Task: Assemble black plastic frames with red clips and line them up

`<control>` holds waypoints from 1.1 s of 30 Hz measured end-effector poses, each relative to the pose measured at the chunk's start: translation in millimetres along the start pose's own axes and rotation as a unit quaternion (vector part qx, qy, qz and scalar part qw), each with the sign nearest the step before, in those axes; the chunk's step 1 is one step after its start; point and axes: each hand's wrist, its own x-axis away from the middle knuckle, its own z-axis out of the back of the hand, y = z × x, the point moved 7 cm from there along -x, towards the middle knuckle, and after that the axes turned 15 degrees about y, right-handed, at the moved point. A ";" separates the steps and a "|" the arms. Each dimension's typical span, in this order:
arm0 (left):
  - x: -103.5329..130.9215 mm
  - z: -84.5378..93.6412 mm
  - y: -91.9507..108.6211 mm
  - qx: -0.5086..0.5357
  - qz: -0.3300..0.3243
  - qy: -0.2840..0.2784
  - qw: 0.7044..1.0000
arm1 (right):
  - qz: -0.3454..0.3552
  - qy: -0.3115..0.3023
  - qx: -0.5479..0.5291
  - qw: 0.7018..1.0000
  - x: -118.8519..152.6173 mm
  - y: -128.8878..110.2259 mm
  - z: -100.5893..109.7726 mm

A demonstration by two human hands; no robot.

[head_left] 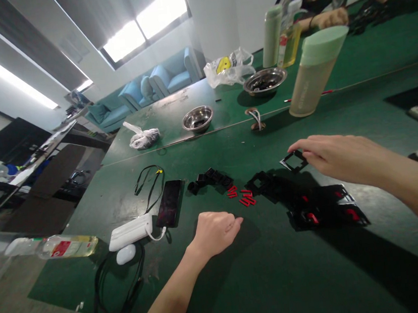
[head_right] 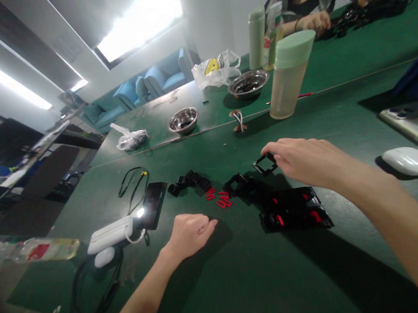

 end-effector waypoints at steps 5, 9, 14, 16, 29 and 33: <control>-0.5 1.0 0.4 0.000 -0.002 0.007 1.000 | -0.005 -0.005 -0.002 1.000 -0.1 -1.6 1.2; -0.6 0.6 0.1 0.000 -0.004 0.008 1.000 | 0.003 -0.003 0.007 1.000 -0.8 -2.6 -0.2; -0.2 -0.7 -0.5 -0.010 -0.003 0.004 1.000 | 0.001 -0.001 0.007 1.000 -0.8 -2.9 -0.7; -0.2 -0.9 -0.4 -0.011 -0.003 0.001 1.000 | 0.005 0.008 -0.005 1.000 -0.9 -4.7 0.3; -0.1 0.5 -0.4 0.002 -0.002 0.008 1.000 | 0.057 0.031 -0.055 0.996 2.1 -18.7 -0.8; -0.1 1.0 0.5 0.001 -0.003 0.010 1.000 | 0.065 0.018 -0.068 0.995 2.5 -21.3 -6.5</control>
